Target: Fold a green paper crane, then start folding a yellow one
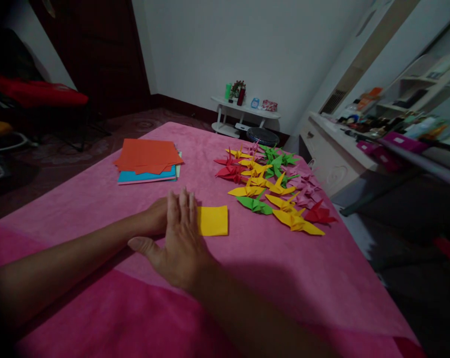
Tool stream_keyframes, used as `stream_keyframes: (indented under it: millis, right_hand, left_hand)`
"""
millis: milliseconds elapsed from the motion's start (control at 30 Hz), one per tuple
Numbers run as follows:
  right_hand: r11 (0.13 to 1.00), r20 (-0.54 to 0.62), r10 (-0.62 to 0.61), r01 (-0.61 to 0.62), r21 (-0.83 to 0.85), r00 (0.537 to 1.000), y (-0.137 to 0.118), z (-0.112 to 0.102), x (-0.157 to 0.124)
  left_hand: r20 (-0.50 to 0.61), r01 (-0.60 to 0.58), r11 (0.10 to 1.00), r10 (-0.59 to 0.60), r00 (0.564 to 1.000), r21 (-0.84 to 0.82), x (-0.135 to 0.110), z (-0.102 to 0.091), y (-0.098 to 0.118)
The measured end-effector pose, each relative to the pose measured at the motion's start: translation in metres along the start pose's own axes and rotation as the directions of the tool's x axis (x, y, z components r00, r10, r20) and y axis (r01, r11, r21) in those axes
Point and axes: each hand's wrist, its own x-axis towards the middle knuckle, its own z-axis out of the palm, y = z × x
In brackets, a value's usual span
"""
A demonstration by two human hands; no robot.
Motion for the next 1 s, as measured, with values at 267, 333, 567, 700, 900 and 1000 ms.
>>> stream_keyframes:
  millis: [267, 333, 567, 700, 900, 1000]
  right_hand:
    - [0.995, 0.105, 0.004, 0.007, -0.103, 0.995, 0.024, -0.013, -0.015]
    - [0.995, 0.115, 0.027, -0.015, -0.103, 0.993, 0.03, -0.02, -0.022]
    - [0.984, 0.067, 0.175, -0.171, -0.054, 0.982, 0.057, -0.047, -0.041]
    - [0.964, -0.024, 0.265, -0.265, -0.016, 0.964, 0.074, -0.06, -0.031]
    - [0.935, -0.104, 0.349, -0.353, -0.025, 0.931, 0.093, -0.073, 0.004]
    - [0.93, -0.067, 0.365, -0.36, 0.075, 0.928, 0.099, -0.075, 0.011]
  left_hand:
    - [0.125, -0.186, 0.952, 0.16, 0.979, 0.242, 0.005, -0.005, -0.003]
    - [0.127, -0.208, 0.953, 0.183, 0.975, 0.222, 0.003, -0.009, -0.007]
    - [0.109, -0.18, 0.966, 0.162, 0.981, 0.185, -0.015, -0.031, -0.027]
    - [0.077, -0.124, 0.981, 0.113, 0.991, 0.151, -0.02, -0.037, -0.034]
    - [0.044, -0.098, 0.992, 0.094, 0.995, 0.083, -0.02, -0.036, -0.034]
    - [0.001, -0.084, 0.996, 0.084, 0.996, 0.037, -0.023, -0.035, -0.035]
